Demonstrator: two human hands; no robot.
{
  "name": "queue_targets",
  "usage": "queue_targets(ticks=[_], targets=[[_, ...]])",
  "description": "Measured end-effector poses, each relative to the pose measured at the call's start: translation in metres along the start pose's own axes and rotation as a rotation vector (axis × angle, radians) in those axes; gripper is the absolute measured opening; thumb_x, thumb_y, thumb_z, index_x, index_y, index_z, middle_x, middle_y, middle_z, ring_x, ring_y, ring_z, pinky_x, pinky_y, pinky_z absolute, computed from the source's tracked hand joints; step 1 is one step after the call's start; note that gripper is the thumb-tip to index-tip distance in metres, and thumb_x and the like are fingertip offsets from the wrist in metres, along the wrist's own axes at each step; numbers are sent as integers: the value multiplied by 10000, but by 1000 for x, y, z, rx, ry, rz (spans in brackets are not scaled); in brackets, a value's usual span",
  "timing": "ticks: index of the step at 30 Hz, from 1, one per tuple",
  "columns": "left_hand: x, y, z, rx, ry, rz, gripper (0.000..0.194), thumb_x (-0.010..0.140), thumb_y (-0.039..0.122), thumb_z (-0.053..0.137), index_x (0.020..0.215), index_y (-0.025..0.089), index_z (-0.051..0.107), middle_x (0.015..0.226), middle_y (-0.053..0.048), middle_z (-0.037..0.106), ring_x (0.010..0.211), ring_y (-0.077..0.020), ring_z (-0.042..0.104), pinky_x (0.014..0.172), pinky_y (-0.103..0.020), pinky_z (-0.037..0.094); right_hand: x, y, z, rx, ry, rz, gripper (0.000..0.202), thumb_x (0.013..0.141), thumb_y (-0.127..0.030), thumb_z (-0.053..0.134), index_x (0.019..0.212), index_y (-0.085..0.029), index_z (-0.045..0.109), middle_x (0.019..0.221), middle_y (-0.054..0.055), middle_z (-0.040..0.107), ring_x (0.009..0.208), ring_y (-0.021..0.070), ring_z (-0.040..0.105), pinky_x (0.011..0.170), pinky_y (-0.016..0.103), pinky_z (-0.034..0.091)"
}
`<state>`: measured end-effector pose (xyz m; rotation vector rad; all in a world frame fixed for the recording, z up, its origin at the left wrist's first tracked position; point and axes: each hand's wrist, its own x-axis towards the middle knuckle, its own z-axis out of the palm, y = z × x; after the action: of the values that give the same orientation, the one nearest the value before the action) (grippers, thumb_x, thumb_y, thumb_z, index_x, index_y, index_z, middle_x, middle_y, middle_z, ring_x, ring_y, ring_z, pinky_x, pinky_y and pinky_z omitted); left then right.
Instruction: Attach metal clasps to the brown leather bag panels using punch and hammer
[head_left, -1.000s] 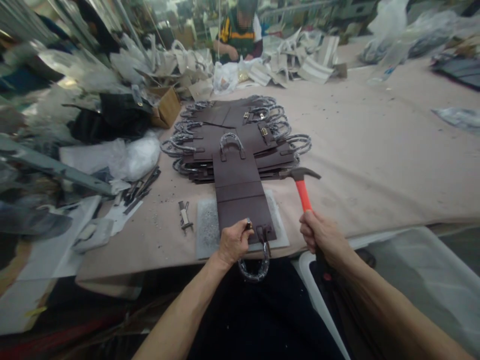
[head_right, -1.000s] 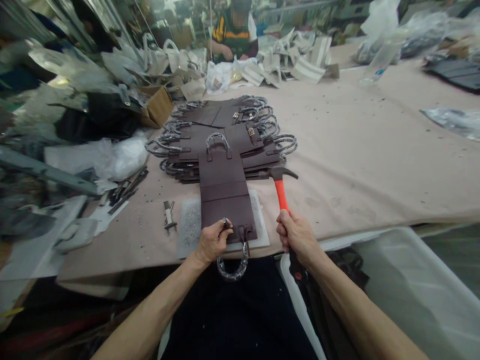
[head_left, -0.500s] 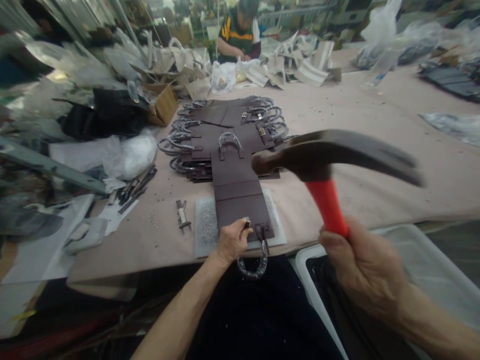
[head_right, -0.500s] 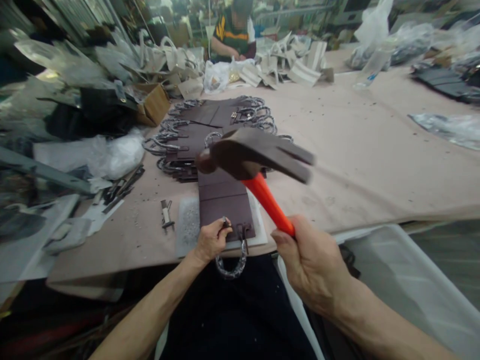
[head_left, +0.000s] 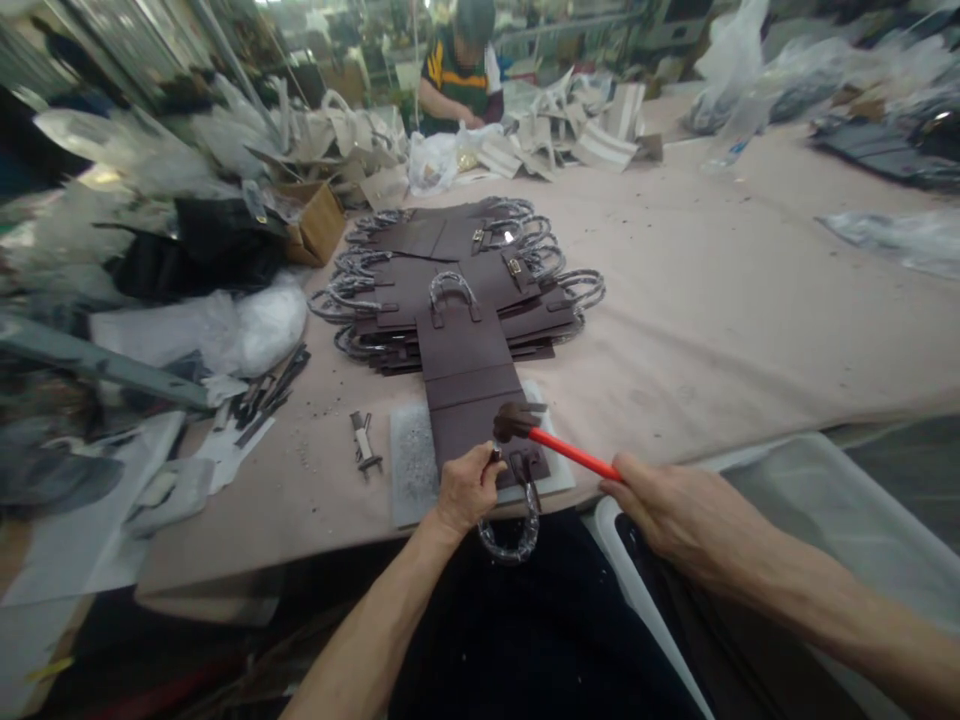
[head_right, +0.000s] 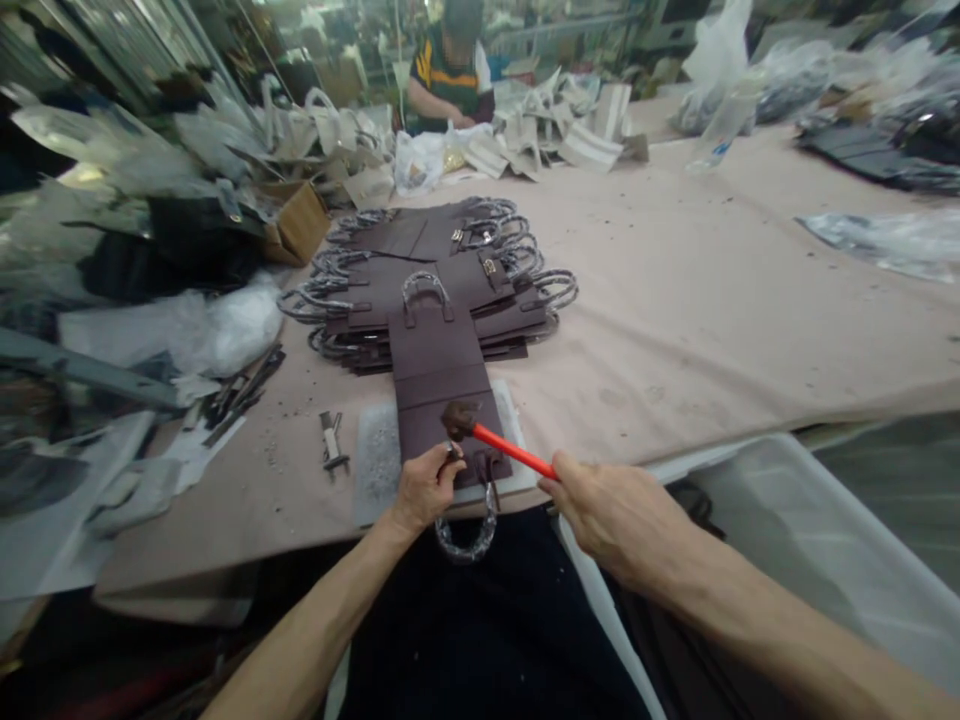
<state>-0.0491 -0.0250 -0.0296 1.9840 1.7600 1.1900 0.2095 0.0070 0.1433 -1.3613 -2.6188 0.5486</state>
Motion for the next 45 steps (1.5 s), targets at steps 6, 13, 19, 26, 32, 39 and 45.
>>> queue_targets(ticks=[6, 13, 19, 26, 32, 39, 45], targets=[[3, 5, -3, -31, 1, 20, 88, 943, 194, 584, 1008, 201, 643, 873, -43, 746, 810, -194, 744, 752, -274, 596, 20, 51, 20, 301, -107, 342, 384, 974, -526, 328, 729, -243, 415, 573, -20, 469, 504, 146, 455, 513, 282, 330], [6, 12, -13, -81, -48, -44, 181, 966, 241, 584, 1134, 210, 646, 999, -52, 758, 922, -193, 743, 851, -283, 602, 49, 77, 88, 80, 0, 459, 308, 976, -386, 436, 1066, -138, 595, 982, 164, 652, 867, 274, 649, 770, 410, 525], [9, 18, -13, -149, -123, -198, 136, 954, 289, 579, 999, 219, 687, 960, -58, 753, 929, -204, 727, 900, -318, 590, 70, 18, 135, 119, 207, -204, 452, 936, -359, 600, 1347, -174, 567, 1391, 182, 549, 1297, 342, 501, 1087, 529, 429], [42, -17, -42, -555, 331, -764, 311, 981, 413, 406, 1043, 165, 581, 912, -84, 736, 824, -210, 750, 756, -371, 631, 75, 6, 157, 137, 129, -202, 506, 905, -307, 645, 1391, -185, 569, 1435, 167, 532, 1371, 353, 429, 1172, 580, 302], [29, -82, -153, 307, 250, -845, 292, 904, 400, 533, 969, 166, 695, 931, -110, 751, 925, -300, 728, 858, -422, 587, 75, 8, 155, 129, 114, -187, 508, 911, -321, 643, 1389, -166, 567, 1444, 169, 524, 1389, 354, 410, 1184, 585, 282], [6, -111, -197, 855, -274, -1012, 358, 950, 360, 514, 1120, 103, 696, 1089, -239, 717, 1027, -410, 682, 867, -495, 535, 75, 13, 160, 113, 148, -220, 488, 937, -344, 601, 1396, -181, 568, 1446, 170, 531, 1389, 362, 427, 1170, 607, 324], [25, -98, -176, 783, -157, -806, 283, 981, 337, 505, 1103, 192, 715, 1150, -138, 714, 1035, -296, 687, 871, -377, 524, 80, 20, 165, 82, 222, -272, 468, 963, -398, 557, 1390, -209, 581, 1415, 155, 565, 1356, 353, 479, 1137, 591, 374]])
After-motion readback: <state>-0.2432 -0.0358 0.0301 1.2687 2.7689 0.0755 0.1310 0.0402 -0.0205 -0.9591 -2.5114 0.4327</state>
